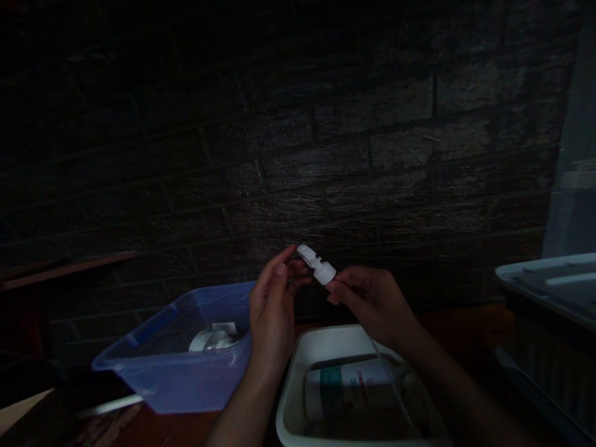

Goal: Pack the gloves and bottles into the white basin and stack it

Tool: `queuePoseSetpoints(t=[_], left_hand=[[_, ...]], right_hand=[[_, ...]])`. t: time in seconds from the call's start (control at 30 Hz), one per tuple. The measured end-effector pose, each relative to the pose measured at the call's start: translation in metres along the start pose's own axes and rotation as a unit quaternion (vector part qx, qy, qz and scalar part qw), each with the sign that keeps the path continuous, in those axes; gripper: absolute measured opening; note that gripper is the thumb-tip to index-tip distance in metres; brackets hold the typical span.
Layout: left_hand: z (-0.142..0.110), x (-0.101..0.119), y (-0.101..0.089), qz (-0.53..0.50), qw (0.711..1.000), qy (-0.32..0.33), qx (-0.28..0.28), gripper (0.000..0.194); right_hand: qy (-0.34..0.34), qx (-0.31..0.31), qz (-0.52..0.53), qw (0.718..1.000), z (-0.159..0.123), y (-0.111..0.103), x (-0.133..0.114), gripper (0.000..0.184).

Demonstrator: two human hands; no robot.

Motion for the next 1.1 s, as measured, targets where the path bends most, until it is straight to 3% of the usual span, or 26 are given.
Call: queuePoseSetpoints(t=[0.13,0.4,0.77,1.1], left_hand=[[0.004,-0.003,-0.006,0.077,0.997,0.002,-0.004,0.037],[0.001,-0.017,0.007,-0.039,0.997,-0.054,-0.045,0.016],[0.008,-0.009,-0.006,-0.091,0.994,-0.050,0.026,0.021],[-0.004,-0.016,0.013,-0.093,0.987,-0.120,-0.057,0.037]], right_hand=[[0.012,-0.008,-0.001,1.000,0.001,0.001,0.001,0.018],[0.001,-0.047,0.008,0.999,0.002,0.007,0.006,0.020],[0.027,-0.085,-0.002,0.996,-0.001,0.012,0.010,0.015],[0.033,-0.117,0.017,0.992,-0.002,0.018,0.011,0.021]])
Point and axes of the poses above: each hand's wrist, its own z-axis towards the middle knuckle, its own y-axis out of the palm, x = y × z, the point moved 6 cm from there along z, towards the middle knuckle, and after that the axes turned 8 degrees about -z, right-handed, at the moved point
